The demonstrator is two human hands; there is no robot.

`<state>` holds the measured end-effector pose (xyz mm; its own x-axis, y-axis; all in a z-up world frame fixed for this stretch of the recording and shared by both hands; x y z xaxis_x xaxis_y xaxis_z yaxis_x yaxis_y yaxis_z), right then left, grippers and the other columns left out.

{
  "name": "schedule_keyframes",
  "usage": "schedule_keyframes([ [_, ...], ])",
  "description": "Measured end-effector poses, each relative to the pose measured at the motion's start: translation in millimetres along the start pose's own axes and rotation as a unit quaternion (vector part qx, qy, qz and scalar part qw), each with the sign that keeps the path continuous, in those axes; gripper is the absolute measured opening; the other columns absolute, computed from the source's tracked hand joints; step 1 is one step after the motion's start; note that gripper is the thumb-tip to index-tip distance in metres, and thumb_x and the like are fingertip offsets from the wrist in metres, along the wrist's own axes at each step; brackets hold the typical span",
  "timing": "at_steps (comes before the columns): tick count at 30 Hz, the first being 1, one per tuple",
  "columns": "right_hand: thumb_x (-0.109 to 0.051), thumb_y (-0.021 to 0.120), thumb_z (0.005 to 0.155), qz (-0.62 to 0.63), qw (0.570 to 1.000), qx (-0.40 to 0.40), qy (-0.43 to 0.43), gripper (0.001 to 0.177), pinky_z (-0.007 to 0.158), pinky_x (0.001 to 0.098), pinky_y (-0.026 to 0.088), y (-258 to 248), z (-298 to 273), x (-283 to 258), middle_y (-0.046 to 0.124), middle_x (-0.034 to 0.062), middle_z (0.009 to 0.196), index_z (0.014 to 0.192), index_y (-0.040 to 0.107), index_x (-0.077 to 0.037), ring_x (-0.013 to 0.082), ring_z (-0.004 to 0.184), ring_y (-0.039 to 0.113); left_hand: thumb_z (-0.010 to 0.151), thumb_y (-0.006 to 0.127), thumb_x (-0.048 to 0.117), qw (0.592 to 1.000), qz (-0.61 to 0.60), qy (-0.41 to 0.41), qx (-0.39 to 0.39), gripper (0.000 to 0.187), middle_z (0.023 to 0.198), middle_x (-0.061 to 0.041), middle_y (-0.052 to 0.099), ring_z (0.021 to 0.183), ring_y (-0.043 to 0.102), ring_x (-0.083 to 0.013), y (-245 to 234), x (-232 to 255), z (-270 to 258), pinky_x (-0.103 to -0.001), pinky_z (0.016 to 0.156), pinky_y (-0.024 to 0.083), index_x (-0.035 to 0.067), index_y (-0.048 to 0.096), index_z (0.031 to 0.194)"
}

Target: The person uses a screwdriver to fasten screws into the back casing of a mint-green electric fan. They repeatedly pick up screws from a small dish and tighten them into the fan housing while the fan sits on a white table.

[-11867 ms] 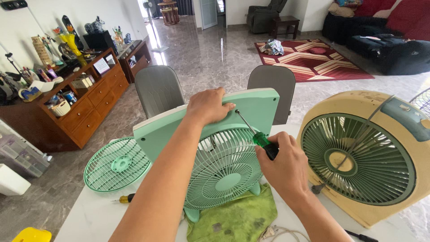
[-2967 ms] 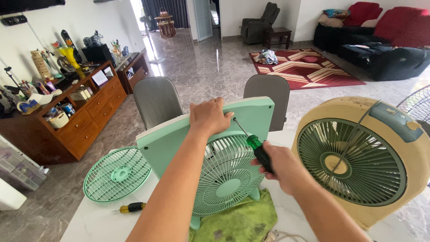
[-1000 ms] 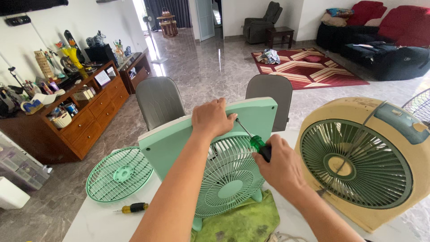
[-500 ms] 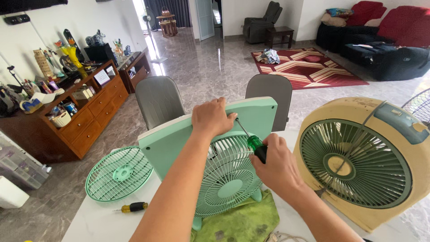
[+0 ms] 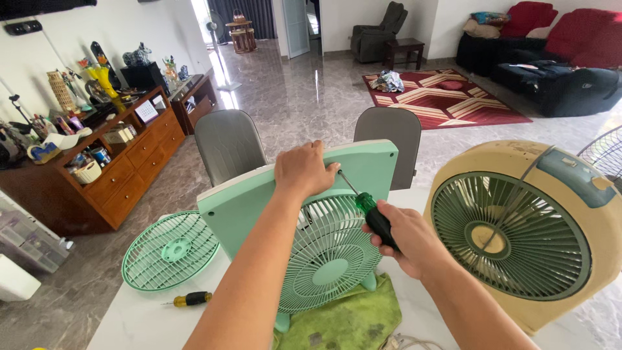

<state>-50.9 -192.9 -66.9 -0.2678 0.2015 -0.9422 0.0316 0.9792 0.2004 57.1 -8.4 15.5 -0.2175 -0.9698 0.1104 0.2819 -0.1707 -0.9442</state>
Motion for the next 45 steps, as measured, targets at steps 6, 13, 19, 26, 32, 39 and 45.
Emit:
schedule_keyframes([
  [6,-0.034,0.054,0.102,-0.138,0.990,0.033,-0.027,0.046,0.042,0.0308,0.034,-25,-28,-7,0.054,0.0111,0.061,0.090,0.069,0.008,0.0162,0.046,0.043,0.092,0.062,0.052,1.000,0.005,0.003,0.017,0.055,0.121,-0.007,0.069,0.114,0.064,-0.0281,6,-3,2,-0.055,0.100,0.045,0.010,0.063,0.128],
  [13,-0.022,0.061,0.093,-0.136,0.988,0.019,-0.071,0.029,0.040,0.0289,0.034,-33,-47,-3,0.064,0.0035,0.066,0.095,0.071,0.006,0.0113,0.048,0.050,0.082,0.077,0.037,0.965,-0.038,0.137,0.218,0.038,0.119,-0.004,0.070,0.120,0.058,-0.0245,-28,3,-25,-0.055,0.110,0.030,0.012,0.074,0.110],
  [19,-0.026,0.069,0.095,-0.201,0.975,-0.039,-0.093,0.027,0.043,0.0300,0.035,2,-44,41,0.057,0.0066,0.059,0.099,0.073,0.001,0.0130,0.048,0.051,0.093,0.072,0.020,0.957,-0.122,0.085,0.247,0.012,0.108,0.000,0.071,0.108,0.062,-0.0241,-25,-47,-138,-0.046,0.100,0.041,0.013,0.075,0.102],
  [26,-0.025,0.075,0.085,-0.297,0.939,-0.135,-0.108,0.025,0.049,0.0318,0.043,101,-42,148,0.061,0.0052,0.062,0.100,0.073,-0.004,0.0131,0.052,0.054,0.088,0.070,0.012,0.934,-0.241,-0.127,0.231,0.008,0.086,-0.009,0.071,0.076,0.069,-0.0262,54,-191,-300,-0.038,0.068,0.054,0.007,0.075,0.092],
  [32,-0.031,0.078,0.079,-0.433,0.881,-0.139,-0.128,0.034,0.065,0.0343,0.054,170,-32,223,0.073,0.0077,0.072,0.102,0.072,-0.008,0.0198,0.063,0.067,0.085,0.071,0.013,0.910,-0.255,-0.290,0.149,0.007,0.082,-0.010,0.071,0.073,0.070,-0.0260,170,-284,-395,-0.038,0.067,0.056,0.009,0.075,0.088],
  [39,-0.033,0.078,0.077,-0.484,0.863,-0.129,-0.067,0.035,0.070,0.0354,0.057,213,-17,288,0.077,0.0082,0.078,0.104,0.073,-0.012,0.0212,0.072,0.070,0.083,0.071,0.014,0.915,-0.199,-0.349,0.038,0.006,0.087,-0.001,0.072,0.087,0.068,-0.0222,254,-335,-442,-0.043,0.080,0.048,0.015,0.076,0.088],
  [45,-0.037,0.082,0.079,-0.535,0.840,-0.092,0.010,0.035,0.072,0.0347,0.058,216,-8,325,0.076,0.0093,0.079,0.105,0.073,-0.014,0.0214,0.073,0.072,0.082,0.073,0.013,0.942,-0.137,-0.307,0.006,0.011,0.096,0.000,0.067,0.100,0.060,-0.0223,275,-343,-439,-0.047,0.094,0.037,0.016,0.076,0.092],
])
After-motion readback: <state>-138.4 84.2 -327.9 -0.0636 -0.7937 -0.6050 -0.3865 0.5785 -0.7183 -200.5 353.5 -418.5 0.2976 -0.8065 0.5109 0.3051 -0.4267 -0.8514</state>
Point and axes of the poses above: each hand's wrist, its own z-axis towards the middle knuckle, its own y-axis out of the palm, x = y × z, the point moved 6 cm from there along z, towards the middle knuckle
